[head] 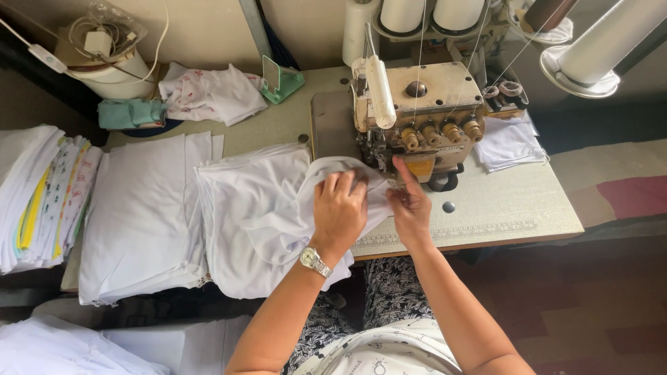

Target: A person at a sewing workstation is preparing white fabric components by unfolding and inspecting them before sewing.

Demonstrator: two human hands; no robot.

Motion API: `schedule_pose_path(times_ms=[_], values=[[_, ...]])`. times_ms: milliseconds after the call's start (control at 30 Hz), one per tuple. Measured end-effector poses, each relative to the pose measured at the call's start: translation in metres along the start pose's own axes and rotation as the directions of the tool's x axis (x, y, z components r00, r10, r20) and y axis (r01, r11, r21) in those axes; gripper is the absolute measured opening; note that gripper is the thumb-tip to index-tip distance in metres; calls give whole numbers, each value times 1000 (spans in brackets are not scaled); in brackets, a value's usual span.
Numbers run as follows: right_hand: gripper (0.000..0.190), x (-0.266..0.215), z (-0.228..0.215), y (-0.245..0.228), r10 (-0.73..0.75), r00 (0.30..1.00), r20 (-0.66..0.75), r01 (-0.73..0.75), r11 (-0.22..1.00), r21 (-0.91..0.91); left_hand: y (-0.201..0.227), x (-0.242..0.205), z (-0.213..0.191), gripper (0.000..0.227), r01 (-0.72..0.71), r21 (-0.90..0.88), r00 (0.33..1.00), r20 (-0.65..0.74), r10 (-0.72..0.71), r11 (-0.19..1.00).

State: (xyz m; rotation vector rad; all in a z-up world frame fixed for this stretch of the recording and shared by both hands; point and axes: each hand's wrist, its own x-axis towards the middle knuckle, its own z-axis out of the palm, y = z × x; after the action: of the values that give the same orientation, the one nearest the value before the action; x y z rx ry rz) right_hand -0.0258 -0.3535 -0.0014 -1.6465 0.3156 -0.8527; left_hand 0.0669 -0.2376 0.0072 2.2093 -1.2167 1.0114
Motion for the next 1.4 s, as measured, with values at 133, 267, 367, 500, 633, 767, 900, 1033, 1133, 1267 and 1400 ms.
schedule_pose_path(times_ms=[133, 267, 367, 500, 633, 767, 900, 1033, 1133, 1267, 1400], values=[[65, 2, 0, 7, -17, 1000, -23, 18, 999, 44, 6, 10, -20, 28, 55, 9, 998, 39, -55, 998], [66, 5, 0, 10, 8, 999, -40, -7, 999, 44, 5, 16, -18, 37, 105, 87, 991, 75, -112, 991], [65, 7, 2, 13, 23, 998, -60, -19, 997, 71, 4, 28, -26, 49, 164, 35, 966, 198, -168, 986], [65, 10, 3, 17, 48, 995, -82, -40, 994, 101, -7, 36, -15, 67, 198, -8, 941, 281, -188, 980], [66, 12, 4, 23, 58, 993, -99, -43, 988, 148, -14, 53, -22, 70, 197, -36, 914, 369, -170, 980], [65, 10, 4, 26, 56, 993, -100, -39, 986, 159, -24, 61, -20, 74, 172, -74, 900, 418, -126, 982], [67, 4, 6, 24, 75, 994, -85, -60, 983, 171, -35, 69, -17, 72, 143, -102, 871, 486, -76, 984], [66, -5, 9, 28, 92, 994, -60, -76, 970, 231, -40, 77, -17, 71, 125, -100, 842, 537, -52, 987], [65, -11, 15, 24, 101, 992, -70, -80, 962, 260, -46, 79, -17, 70, 130, -141, 836, 548, -32, 981], [60, -18, 18, 34, 189, 980, -63, -151, 909, 389, -53, 73, -11, 64, 175, -190, 841, 539, -46, 966], [51, -19, 21, 48, 262, 964, -47, -205, 843, 498, -79, 40, 15, 24, 139, -209, 967, 241, -87, 968]])
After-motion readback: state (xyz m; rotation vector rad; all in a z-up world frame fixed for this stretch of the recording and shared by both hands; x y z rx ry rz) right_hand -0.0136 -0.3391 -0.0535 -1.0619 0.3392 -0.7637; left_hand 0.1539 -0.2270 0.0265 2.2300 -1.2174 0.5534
